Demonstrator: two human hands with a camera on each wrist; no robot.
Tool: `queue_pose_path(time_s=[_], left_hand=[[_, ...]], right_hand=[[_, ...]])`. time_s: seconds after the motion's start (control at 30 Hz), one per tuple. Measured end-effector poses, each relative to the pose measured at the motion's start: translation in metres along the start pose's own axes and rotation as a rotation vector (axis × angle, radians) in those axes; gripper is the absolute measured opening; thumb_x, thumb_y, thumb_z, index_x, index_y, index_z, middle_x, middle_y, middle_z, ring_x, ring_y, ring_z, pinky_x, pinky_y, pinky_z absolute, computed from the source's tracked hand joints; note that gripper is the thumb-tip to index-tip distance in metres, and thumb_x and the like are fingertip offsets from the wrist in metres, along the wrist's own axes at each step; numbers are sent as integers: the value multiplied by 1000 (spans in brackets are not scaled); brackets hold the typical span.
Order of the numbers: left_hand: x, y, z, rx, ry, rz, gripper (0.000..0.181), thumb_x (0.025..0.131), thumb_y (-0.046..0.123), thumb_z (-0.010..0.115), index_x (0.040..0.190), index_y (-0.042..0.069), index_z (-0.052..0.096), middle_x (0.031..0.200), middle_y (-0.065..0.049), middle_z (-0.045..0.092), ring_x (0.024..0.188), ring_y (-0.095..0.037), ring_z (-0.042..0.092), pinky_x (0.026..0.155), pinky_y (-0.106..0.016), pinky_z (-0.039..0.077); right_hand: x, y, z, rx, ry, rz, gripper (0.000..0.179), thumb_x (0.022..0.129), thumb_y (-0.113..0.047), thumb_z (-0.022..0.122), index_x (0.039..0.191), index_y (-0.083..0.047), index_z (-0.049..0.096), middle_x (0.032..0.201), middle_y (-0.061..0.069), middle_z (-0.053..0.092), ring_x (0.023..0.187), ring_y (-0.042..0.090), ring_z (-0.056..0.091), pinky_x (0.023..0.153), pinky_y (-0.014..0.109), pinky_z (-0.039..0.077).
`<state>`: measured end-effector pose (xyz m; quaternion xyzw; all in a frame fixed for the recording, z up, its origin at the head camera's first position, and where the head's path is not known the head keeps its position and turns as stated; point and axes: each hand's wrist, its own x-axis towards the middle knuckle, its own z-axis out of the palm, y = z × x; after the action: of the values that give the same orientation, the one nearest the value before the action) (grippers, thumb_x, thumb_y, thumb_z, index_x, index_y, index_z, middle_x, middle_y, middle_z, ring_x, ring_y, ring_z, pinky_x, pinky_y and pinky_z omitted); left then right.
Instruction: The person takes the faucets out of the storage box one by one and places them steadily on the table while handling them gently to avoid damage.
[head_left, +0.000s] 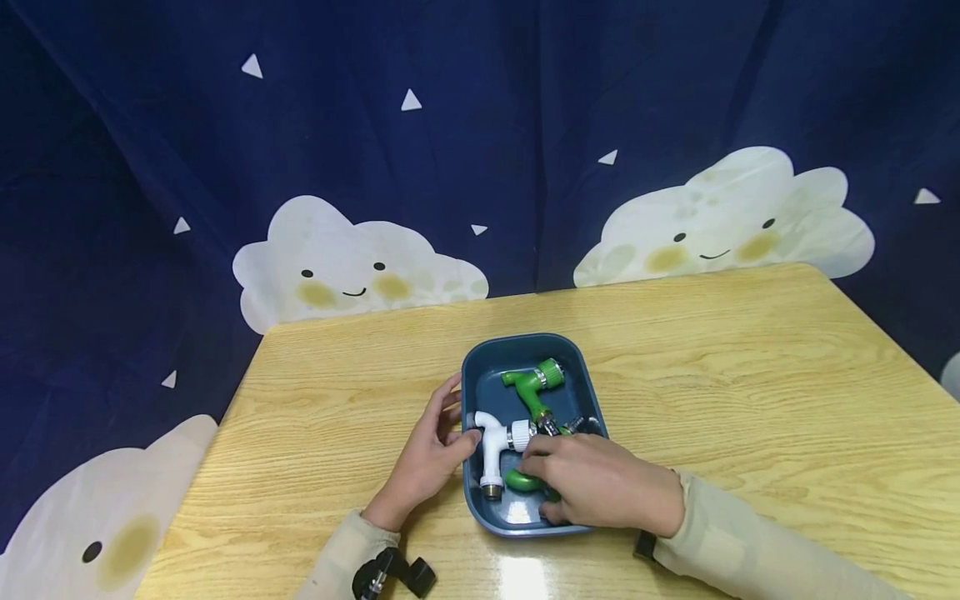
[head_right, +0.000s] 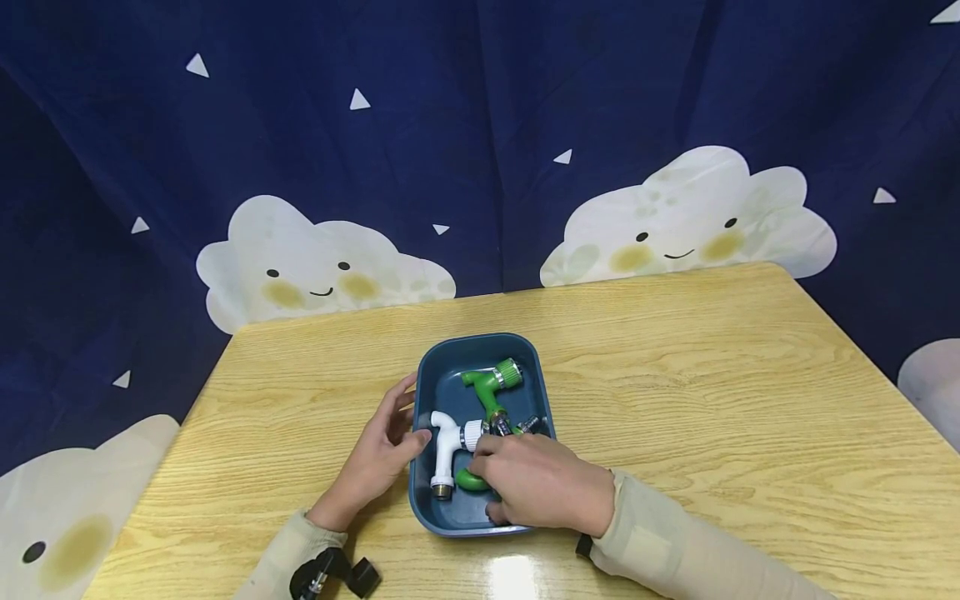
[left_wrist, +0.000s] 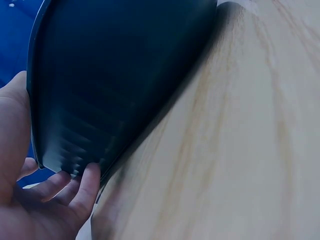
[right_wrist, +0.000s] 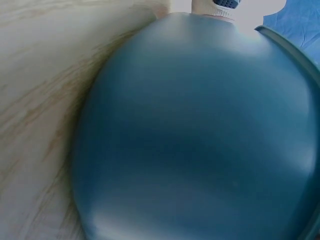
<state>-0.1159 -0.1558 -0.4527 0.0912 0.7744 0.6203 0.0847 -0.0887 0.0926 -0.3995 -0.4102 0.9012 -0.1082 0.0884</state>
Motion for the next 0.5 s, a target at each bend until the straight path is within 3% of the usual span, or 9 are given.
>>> queue_pose_path(time_s=[0.5], left_hand=[[0,-1,0,-2,-11,21,80,94,7,65,163,25,29,155,-15,47,142,-35,53,95,-18,52]], right_hand=[[-1,0,1,-8,60,-33,47,86,-30,80,128,-10,73,123,2,71,105,11,70,86,34,61]])
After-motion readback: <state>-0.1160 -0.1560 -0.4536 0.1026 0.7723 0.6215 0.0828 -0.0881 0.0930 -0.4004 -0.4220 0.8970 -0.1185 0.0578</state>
